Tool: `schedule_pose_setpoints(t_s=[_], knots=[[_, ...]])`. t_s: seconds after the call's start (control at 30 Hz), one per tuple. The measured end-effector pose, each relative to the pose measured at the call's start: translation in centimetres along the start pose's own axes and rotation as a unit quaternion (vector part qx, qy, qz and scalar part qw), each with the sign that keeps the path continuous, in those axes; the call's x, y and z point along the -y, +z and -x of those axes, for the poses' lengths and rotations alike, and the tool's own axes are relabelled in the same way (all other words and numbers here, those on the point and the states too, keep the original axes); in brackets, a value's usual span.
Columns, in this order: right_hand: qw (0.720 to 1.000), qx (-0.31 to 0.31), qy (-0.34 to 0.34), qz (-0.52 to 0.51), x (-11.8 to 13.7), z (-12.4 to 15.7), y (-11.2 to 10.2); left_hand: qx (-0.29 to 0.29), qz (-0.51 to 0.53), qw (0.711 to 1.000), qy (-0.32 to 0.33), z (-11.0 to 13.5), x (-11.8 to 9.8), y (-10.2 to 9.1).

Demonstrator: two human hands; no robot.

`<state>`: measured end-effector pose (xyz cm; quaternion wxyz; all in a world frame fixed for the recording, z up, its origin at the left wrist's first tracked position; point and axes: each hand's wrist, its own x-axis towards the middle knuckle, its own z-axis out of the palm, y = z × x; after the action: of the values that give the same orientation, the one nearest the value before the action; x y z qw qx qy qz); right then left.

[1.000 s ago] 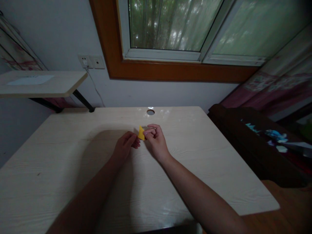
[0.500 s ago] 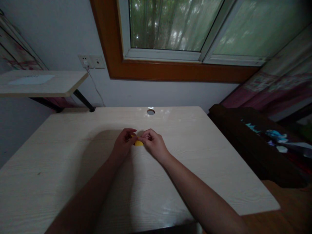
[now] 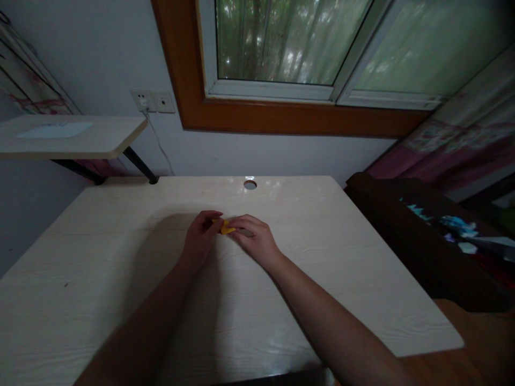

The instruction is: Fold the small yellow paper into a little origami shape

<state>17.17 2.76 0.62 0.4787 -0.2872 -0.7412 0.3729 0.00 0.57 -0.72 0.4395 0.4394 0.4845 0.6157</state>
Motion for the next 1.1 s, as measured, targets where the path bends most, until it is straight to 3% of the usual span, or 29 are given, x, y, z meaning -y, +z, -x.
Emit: schedule_pose_setpoints(t_s=[0.27,0.67,0.83,1.1], knots=[[1.0,-0.016,-0.012,0.011,0.2,-0.1,-0.1,0.016,-0.002,1.0,0.024,0.3,-0.5,0.0],[0.999,-0.03,-0.005,-0.012,0.7,0.0,-0.2,-0.011,0.003,0.999,0.035,0.3,-0.2,0.0],[0.998,-0.06,0.001,-0.008,0.6,-0.1,-0.3,0.026,0.048,0.997,0.055,0.8,-0.3,0.0],[0.997,-0.069,0.014,-0.037,0.7,-0.4,-0.2,0.063,0.0,0.994,0.091,1.0,-1.1,0.2]])
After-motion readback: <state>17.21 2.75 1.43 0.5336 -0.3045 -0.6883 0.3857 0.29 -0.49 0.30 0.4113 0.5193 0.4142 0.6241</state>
